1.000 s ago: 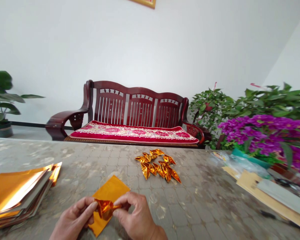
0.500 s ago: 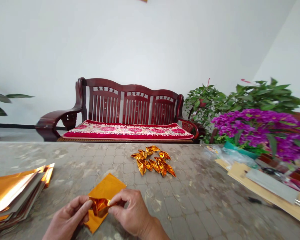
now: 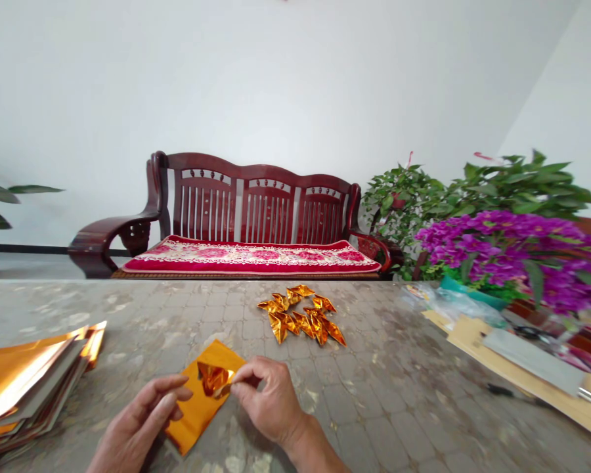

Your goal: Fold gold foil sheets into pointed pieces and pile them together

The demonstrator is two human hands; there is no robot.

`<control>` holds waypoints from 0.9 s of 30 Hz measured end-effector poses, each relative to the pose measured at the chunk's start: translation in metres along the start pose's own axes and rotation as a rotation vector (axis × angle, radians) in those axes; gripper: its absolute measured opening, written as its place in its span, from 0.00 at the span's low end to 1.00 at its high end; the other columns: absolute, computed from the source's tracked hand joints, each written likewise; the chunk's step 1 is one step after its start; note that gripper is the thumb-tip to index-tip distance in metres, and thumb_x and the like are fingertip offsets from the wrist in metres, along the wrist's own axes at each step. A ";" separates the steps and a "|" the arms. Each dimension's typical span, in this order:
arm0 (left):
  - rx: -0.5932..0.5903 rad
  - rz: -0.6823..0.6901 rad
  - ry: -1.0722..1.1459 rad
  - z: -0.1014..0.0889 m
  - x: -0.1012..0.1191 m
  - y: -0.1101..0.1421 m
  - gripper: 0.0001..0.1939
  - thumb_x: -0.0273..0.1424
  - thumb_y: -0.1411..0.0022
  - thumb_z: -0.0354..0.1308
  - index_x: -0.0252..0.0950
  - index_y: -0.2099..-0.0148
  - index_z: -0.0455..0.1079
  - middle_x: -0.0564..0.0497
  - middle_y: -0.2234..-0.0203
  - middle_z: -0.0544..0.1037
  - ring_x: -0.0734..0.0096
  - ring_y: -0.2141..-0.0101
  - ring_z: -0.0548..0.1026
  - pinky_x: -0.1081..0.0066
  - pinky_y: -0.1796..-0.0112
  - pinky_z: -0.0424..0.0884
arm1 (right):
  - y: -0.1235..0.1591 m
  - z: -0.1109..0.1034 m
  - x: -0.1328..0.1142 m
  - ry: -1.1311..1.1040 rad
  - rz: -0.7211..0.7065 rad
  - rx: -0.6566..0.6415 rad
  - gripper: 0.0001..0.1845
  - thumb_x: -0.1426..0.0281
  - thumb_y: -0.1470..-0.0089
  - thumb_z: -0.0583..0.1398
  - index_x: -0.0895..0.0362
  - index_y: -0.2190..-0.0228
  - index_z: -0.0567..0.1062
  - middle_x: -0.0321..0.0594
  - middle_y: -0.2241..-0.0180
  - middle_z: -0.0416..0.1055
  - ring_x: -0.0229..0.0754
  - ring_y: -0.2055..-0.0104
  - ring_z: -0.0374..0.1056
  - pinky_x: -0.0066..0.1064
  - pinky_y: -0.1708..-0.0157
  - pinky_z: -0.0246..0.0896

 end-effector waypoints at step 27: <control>-0.062 0.133 -0.105 0.014 0.010 0.005 0.17 0.48 0.41 0.58 0.40 0.64 0.77 0.50 0.70 0.83 0.62 0.66 0.80 0.73 0.65 0.76 | -0.072 -0.152 0.089 0.901 0.312 0.395 0.14 0.67 0.43 0.56 0.48 0.62 0.81 0.38 0.59 0.79 0.45 0.61 0.72 0.31 0.67 0.58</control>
Point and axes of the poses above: each hand's wrist, its own y-axis away from the middle knuckle, its own z-axis out of the palm, x = y × z, the point moved 8 cm from there along -y, towards the middle knuckle
